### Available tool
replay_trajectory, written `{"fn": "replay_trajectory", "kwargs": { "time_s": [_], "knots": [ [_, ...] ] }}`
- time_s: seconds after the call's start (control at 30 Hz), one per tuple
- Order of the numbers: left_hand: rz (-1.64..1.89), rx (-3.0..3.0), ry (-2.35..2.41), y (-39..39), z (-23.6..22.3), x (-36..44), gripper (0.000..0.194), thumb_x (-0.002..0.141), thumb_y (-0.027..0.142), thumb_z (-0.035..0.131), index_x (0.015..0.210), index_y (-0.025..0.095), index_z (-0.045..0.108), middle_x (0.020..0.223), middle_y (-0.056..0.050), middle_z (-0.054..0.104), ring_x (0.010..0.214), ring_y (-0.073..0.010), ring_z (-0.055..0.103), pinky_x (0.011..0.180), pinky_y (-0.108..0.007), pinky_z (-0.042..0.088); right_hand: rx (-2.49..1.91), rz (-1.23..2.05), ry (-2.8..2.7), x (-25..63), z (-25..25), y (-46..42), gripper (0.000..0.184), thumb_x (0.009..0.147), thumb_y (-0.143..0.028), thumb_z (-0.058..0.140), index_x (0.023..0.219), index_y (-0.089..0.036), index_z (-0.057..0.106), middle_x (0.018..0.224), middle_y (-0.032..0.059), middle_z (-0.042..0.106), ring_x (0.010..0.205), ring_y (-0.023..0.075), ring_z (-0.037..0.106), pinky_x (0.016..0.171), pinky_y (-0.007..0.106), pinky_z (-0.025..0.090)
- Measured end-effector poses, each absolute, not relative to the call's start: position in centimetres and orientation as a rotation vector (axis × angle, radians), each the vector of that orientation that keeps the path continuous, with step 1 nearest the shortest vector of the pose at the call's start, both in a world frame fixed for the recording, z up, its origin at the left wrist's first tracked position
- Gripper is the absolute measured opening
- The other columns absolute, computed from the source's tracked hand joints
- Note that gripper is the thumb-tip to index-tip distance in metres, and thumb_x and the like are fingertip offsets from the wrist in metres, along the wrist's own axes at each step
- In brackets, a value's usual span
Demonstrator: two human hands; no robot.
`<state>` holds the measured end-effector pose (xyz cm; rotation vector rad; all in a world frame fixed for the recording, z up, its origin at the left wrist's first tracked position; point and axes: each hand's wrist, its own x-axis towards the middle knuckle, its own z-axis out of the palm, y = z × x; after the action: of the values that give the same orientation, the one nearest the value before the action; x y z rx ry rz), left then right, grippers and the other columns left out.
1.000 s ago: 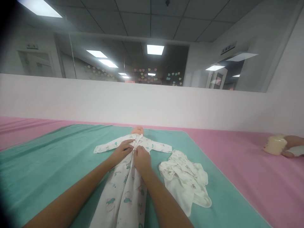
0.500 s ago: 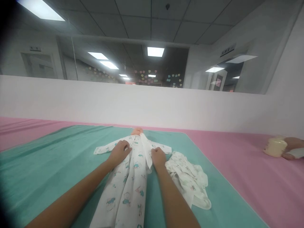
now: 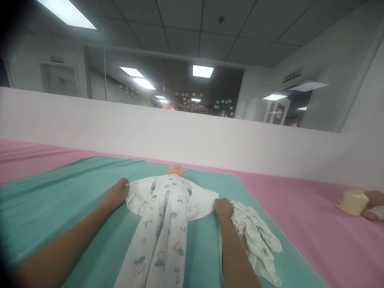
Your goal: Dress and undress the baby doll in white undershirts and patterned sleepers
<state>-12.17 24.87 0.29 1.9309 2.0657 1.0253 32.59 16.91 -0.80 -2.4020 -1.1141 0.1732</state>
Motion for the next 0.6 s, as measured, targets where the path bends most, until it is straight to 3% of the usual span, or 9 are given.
{"fn": "replay_trajectory", "kwargs": {
  "time_s": [0.17,0.3,0.37,0.47,0.6],
  "knots": [
    [0.889,2.027,2.11,25.7,-0.1,-13.4,0.03,0.081,0.027,0.037,0.108,0.021,0.046,0.095,-0.007,0.062,0.086,-0.0241,0.057,0.066,-0.032,0.04,-2.411,0.082,-1.104,32.2,-0.7,16.6,0.036,0.079,-0.03,0.038,0.102,-0.008,0.054,0.101,0.02,0.057,0.093,0.0315,0.056,0.069,0.037,0.042],
    [1.047,2.343,2.069,25.8,-0.5,-11.1,0.035,0.083,0.018,0.031,0.113,0.017,0.049,0.116,-0.009,0.054,0.108,-0.0232,0.047,0.086,-0.034,0.037,-1.969,-0.288,-1.296,27.2,0.8,16.9,0.036,0.082,-0.027,0.033,0.112,-0.013,0.046,0.114,0.0151,0.05,0.103,0.0238,0.05,0.081,0.034,0.041],
    [1.072,2.424,1.996,25.8,-0.9,-9.3,0.036,0.086,0.027,0.03,0.117,0.016,0.047,0.121,-0.009,0.052,0.114,-0.0224,0.043,0.093,-0.035,0.034,-1.748,-0.309,-1.459,22.8,2.1,17.8,0.037,0.083,-0.029,0.033,0.115,-0.015,0.045,0.117,0.012,0.049,0.11,0.0208,0.045,0.091,0.032,0.037],
    [0.953,2.537,1.879,25.9,-1.8,-7.4,0.049,0.085,0.044,0.037,0.125,0.017,0.041,0.128,-0.009,0.047,0.118,-0.024,0.04,0.096,-0.039,0.031,-1.625,-0.229,-1.898,15.9,4.3,20.4,0.032,0.081,-0.028,0.036,0.11,-0.019,0.05,0.113,0.0083,0.053,0.107,0.0191,0.047,0.09,0.03,0.036],
    [0.892,2.492,1.936,26.3,-2.7,-7.3,0.061,0.084,0.055,0.032,0.13,0.015,0.035,0.129,-0.012,0.046,0.117,-0.0265,0.04,0.094,-0.043,0.03,-1.731,-0.236,-2.275,10.3,6.0,25.0,0.034,0.078,-0.027,0.039,0.106,-0.014,0.054,0.107,0.0126,0.057,0.101,0.0238,0.051,0.085,0.035,0.037]
  ]
}}
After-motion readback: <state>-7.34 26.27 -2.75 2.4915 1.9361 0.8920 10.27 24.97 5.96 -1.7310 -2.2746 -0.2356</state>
